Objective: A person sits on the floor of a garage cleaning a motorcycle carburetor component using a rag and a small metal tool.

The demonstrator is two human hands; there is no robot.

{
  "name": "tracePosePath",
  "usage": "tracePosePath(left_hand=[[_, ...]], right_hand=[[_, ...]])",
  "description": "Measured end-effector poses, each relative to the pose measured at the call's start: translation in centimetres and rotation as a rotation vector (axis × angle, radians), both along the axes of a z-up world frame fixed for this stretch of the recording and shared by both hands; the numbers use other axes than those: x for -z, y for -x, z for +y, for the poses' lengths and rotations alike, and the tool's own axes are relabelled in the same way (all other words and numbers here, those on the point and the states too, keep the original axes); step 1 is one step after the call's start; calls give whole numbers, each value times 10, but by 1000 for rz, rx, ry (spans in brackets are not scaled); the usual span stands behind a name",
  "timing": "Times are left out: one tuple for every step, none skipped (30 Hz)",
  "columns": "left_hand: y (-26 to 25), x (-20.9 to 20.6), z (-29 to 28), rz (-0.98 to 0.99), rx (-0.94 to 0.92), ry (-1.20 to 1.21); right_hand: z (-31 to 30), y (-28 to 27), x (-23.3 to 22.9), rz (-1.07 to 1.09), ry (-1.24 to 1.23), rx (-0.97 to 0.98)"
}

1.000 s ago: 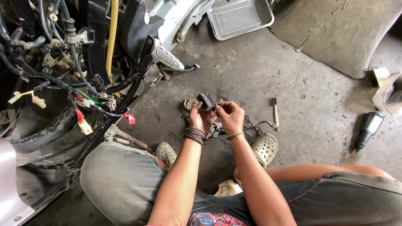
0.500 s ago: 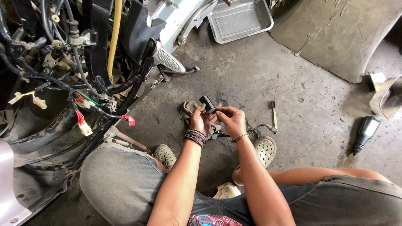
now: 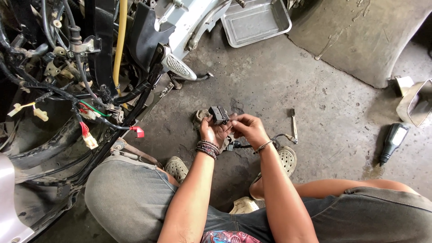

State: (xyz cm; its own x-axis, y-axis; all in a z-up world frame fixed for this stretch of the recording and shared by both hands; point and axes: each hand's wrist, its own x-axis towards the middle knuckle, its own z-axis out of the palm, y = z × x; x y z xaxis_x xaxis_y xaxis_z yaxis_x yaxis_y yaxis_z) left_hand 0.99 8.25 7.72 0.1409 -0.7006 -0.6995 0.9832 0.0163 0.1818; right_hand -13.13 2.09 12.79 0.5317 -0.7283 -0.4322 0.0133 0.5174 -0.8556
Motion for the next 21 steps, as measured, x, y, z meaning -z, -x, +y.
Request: tracePosePath(left_hand=[[3,-5,-1,0,2,0],[5,-9,-2,-24,-9,-17],[7,-13,-2,-48,-19,-34],[5,-22,-4,-48,-18,-35],[3,-31,-6,-17,-22,-30],[1,-40,-6,15,-27,-28],[0,-39,-3,16,-29,-31],[-1,-40,-3,6,-17,-29],[-2,-40,-3,-5,-5,-28],[-1,-35,-4,-5,-4,-26],[0,-30,-5,11,-36,-31],[2,-25,-5,26,-68,-40],[2,-24,-6,26,-67,-41],[2,-22,-7,9,-75,-55],[2,-21,-8,-8,-82,-68],[5,-44,-8,-7,-83,-71],[7,-67,-7,4,-86,-38],[9,-91,-9,14,-88,-2],[2,-49,-9,14,-89,0],[-5,-6,-8,37,-87,22],[-12,37,-8,60,-85,44]], right_hand=[[1,-1,-2,0,0,2],[3,-2,-3,32,34,-50],[5,-4,-4,64,68,-101],[2,-4,-9,64,67,-101],[0,-4,-14,65,88,-75],[-2,-4,-19,67,108,-50],[-1,-2,-17,67,105,-52],[-3,-1,-16,59,114,-36],[-6,1,-15,52,122,-19],[-4,-1,-15,53,124,-18],[-3,-2,-14,54,149,-31],[0,-4,-13,57,170,-46],[1,-6,-14,57,169,-44],[3,-8,-15,59,186,-58],[6,-10,-16,61,202,-72],[6,-9,-17,62,200,-73],[5,-9,-17,56,199,-86],[3,-9,-18,48,202,-98],[3,-9,-26,48,203,-99],[3,-9,-32,42,201,-94],[3,-8,-39,36,199,-90]])
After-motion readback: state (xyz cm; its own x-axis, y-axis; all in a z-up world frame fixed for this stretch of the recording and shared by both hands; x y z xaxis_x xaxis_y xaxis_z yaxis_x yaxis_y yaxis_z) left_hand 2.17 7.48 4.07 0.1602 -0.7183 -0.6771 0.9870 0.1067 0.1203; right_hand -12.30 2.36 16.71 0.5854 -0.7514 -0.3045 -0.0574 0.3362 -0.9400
